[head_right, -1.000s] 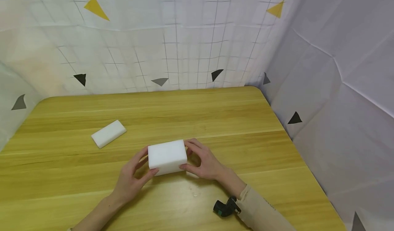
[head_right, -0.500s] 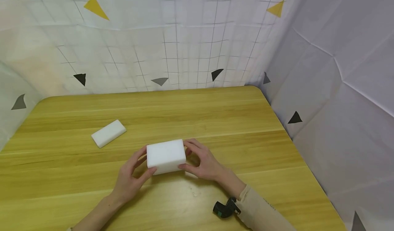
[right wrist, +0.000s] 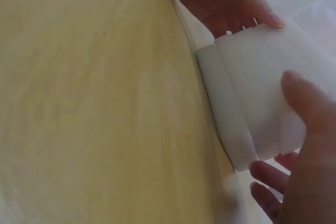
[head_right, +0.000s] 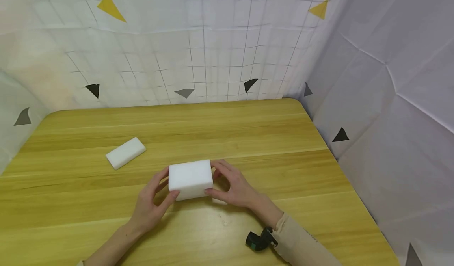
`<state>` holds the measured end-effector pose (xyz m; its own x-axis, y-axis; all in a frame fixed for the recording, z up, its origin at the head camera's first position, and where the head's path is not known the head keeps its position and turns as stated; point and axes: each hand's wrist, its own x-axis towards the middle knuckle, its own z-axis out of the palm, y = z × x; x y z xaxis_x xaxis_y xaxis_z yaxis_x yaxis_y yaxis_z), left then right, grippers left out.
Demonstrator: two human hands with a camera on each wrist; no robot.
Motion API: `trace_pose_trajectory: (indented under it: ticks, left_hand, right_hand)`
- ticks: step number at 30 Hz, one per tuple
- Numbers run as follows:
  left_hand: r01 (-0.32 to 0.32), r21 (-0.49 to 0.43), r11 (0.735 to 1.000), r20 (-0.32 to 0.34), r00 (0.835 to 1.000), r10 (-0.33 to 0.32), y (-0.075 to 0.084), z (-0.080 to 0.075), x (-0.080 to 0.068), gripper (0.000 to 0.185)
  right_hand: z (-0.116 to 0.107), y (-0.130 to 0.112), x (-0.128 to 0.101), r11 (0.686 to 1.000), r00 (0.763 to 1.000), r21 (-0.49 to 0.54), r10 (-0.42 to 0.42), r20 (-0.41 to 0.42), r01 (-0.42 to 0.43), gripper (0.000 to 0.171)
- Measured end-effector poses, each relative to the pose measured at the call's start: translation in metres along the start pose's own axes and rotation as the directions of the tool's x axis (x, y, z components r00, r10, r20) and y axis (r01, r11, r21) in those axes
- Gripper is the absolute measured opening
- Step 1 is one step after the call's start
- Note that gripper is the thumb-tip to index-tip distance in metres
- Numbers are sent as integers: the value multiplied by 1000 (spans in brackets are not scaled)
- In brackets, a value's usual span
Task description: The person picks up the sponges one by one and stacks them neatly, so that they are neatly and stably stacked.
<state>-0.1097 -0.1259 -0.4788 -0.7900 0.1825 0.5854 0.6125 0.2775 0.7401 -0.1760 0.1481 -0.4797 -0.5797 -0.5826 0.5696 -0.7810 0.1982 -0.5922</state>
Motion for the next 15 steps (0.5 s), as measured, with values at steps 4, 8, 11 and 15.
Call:
trace_pose_trajectory:
  ticks: [4,8,11,15]
  left_hand:
    - [-28,-4,1000,-13,1000,28,0,1,0,70]
    - [-49,-2,999,-19,999,49,1,1,1,70]
    - [-53,2,999,-19,998,53,1,2,1,70]
    - [-39,3,999,-13,999,39,1,1,1,70]
  right_hand:
    - [0,3,-2,999,999,23,-29,-26,30,70]
    - [0,1,-2,998,996,35,-56,-70,58,66]
    - [0,-2,0,996,992,39,-81,-96,85,63]
    - [1,-3,0,994,988,34,-97,-119,101,62]
